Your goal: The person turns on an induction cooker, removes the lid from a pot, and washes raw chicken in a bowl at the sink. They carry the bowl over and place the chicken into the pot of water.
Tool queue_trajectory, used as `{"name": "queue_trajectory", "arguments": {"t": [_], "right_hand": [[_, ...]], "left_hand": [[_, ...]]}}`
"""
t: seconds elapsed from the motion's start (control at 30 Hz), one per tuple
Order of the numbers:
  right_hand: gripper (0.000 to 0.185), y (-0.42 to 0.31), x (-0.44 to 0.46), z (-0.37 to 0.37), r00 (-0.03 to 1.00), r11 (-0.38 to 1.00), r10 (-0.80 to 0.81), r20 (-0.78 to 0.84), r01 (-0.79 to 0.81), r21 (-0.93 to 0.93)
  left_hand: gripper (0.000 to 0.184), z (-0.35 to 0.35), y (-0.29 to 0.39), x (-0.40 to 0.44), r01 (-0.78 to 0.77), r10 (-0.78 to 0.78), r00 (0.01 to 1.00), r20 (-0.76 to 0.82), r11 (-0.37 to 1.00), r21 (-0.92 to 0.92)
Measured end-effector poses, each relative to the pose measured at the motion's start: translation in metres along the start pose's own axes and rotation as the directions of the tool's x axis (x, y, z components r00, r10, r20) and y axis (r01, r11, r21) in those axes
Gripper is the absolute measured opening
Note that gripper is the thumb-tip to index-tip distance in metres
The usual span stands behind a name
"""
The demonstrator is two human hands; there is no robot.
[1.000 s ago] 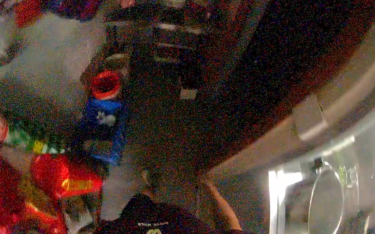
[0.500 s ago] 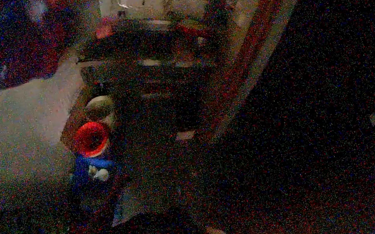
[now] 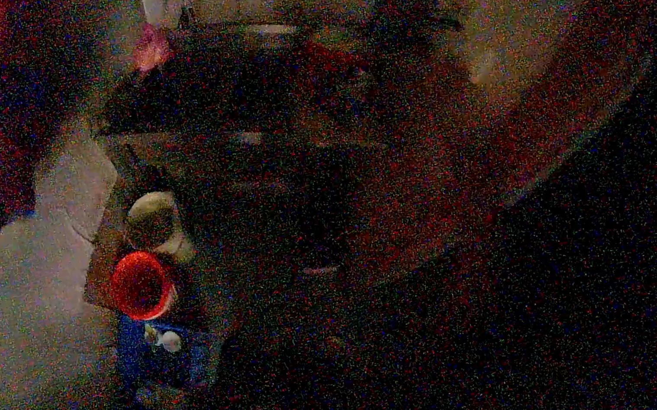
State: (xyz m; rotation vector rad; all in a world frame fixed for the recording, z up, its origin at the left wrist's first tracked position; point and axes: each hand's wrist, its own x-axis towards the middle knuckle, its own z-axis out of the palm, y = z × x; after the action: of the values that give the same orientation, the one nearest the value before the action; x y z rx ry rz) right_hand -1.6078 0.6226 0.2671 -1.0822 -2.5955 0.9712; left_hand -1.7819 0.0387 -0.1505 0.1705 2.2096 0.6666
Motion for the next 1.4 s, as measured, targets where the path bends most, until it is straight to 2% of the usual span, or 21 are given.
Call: {"name": "queue_trajectory", "arguments": {"t": [0.17, 0.2, 0.3, 0.4, 0.47, 0.5, 0.53, 0.57, 0.6, 0.63, 0.67, 0.7, 0.77, 0.83, 0.87, 0.97, 1.07, 1.17, 1.2, 1.33, 1.4], "right_hand": [[0.054, -0.158, 0.095, -0.060, 0.996, 0.999, -0.040, -0.082, 0.041, 0.007], [0.054, -0.143, 0.065, -0.118, 0.992, 0.997, -0.058, -0.110, 0.063, 0.044], [0.056, -0.174, 0.087, -0.130, 0.986, 0.995, -0.050, -0.160, 0.064, 0.082], [0.058, -0.223, 0.089, -0.153, 0.965, 0.969, -0.098, -0.242, 0.148, 0.198], [0.033, -0.257, 0.068, -0.168, 0.918, 0.893, -0.197, -0.343, 0.313, 0.323], [0.040, -0.270, 0.104, -0.193, 0.863, 0.899, -0.315, -0.395, 0.405, 0.165], [0.050, -0.271, 0.136, -0.202, 0.859, 0.964, -0.199, -0.471, 0.259, 0.064], [0.055, -0.278, 0.176, -0.216, 0.850, 0.973, -0.208, -0.484, 0.231, -0.012], [0.062, -0.289, 0.204, -0.222, 0.869, 0.985, -0.133, -0.477, 0.168, 0.031], [0.071, -0.300, 0.240, -0.238, 0.888, 0.982, -0.112, -0.446, 0.168, 0.086], [0.081, -0.310, 0.277, -0.254, 0.906, 0.976, -0.091, -0.414, 0.163, 0.142], [0.086, -0.319, 0.303, -0.266, 0.929, 0.961, -0.024, -0.369, 0.123, 0.247], [0.090, -0.334, 0.337, -0.277, 0.948, 0.938, 0.030, -0.317, 0.083, 0.338], [0.091, -0.346, 0.366, -0.285, 0.949, 0.944, 0.094, -0.300, 0.011, 0.330], [0.091, -0.352, 0.378, -0.290, 0.944, 0.953, 0.124, -0.307, -0.027, 0.302], [0.073, -0.352, 0.404, -0.310, 0.989, 0.903, 0.138, -0.050, -0.105, 0.417], [0.056, -0.339, 0.403, -0.308, 0.999, 0.796, -0.032, 0.013, 0.017, 0.605], [0.044, -0.332, 0.413, -0.293, 0.994, 0.516, 0.036, -0.105, 0.071, 0.854], [0.038, -0.333, 0.398, -0.285, 0.986, 0.588, -0.115, -0.123, 0.168, 0.791], [0.028, -0.304, 0.402, -0.273, 0.914, 0.378, 0.121, -0.388, 0.319, 0.869], [0.026, -0.257, 0.402, -0.282, 0.932, 0.322, 0.050, -0.358, 0.325, 0.889]], "left_hand": [[0.020, -0.060, -0.045, -0.017, 0.225, -0.254, 0.963, -0.086, 0.941, -0.251], [0.020, -0.046, -0.030, -0.054, 0.228, -0.282, 0.948, -0.145, 0.925, -0.304], [0.021, -0.065, -0.015, -0.041, 0.212, -0.366, 0.899, -0.240, 0.844, -0.492], [0.021, -0.132, 0.039, -0.034, 0.014, -0.350, 0.846, -0.402, 0.769, -0.640], [0.021, -0.171, 0.085, -0.009, -0.235, -0.223, 0.811, -0.541, 0.722, -0.651], [0.022, -0.205, 0.136, 0.003, -0.379, -0.123, 0.781, -0.612, 0.686, -0.621], [0.022, -0.238, 0.202, 0.011, -0.505, -0.016, 0.748, -0.664, 0.636, -0.584], [0.022, -0.278, 0.270, 0.017, -0.628, 0.141, 0.718, -0.682, 0.553, -0.548], [0.025, -0.307, 0.320, 0.041, -0.707, 0.187, 0.680, -0.709, 0.422, -0.567], [0.025, -0.334, 0.357, 0.049, -0.727, 0.277, 0.619, -0.735, 0.557, -0.402], [0.018, -0.347, 0.420, 0.018, -0.782, 0.290, 0.505, -0.813, 0.551, -0.290], [0.020, -0.349, 0.460, -0.004, -0.830, 0.314, 0.464, -0.828, 0.481, -0.283], [0.020, -0.342, 0.487, 0.005, -0.836, 0.399, 0.506, -0.765, 0.444, -0.322], [0.019, -0.323, 0.492, 0.010, -0.809, 0.513, 0.498, -0.699, 0.566, -0.161], [0.019, -0.315, 0.487, 0.011, -0.769, 0.519, 0.549, -0.656, 0.621, -0.153], [0.021, -0.288, 0.437, 0.034, -0.636, 0.351, 0.723, -0.595, 0.676, -0.374], [0.022, -0.276, 0.383, 0.046, -0.567, 0.154, 0.759, -0.633, 0.633, -0.526], [0.022, -0.284, 0.351, 0.059, -0.507, 0.107, 0.778, -0.619, 0.688, -0.518], [0.022, -0.293, 0.347, 0.062, -0.496, 0.113, 0.787, -0.606, 0.699, -0.515], [0.022, -0.335, 0.367, 0.085, -0.543, 0.203, 0.792, -0.576, 0.664, -0.513], [0.024, -0.362, 0.389, 0.095, -0.608, 0.309, 0.747, -0.589, 0.676, -0.416]]}}
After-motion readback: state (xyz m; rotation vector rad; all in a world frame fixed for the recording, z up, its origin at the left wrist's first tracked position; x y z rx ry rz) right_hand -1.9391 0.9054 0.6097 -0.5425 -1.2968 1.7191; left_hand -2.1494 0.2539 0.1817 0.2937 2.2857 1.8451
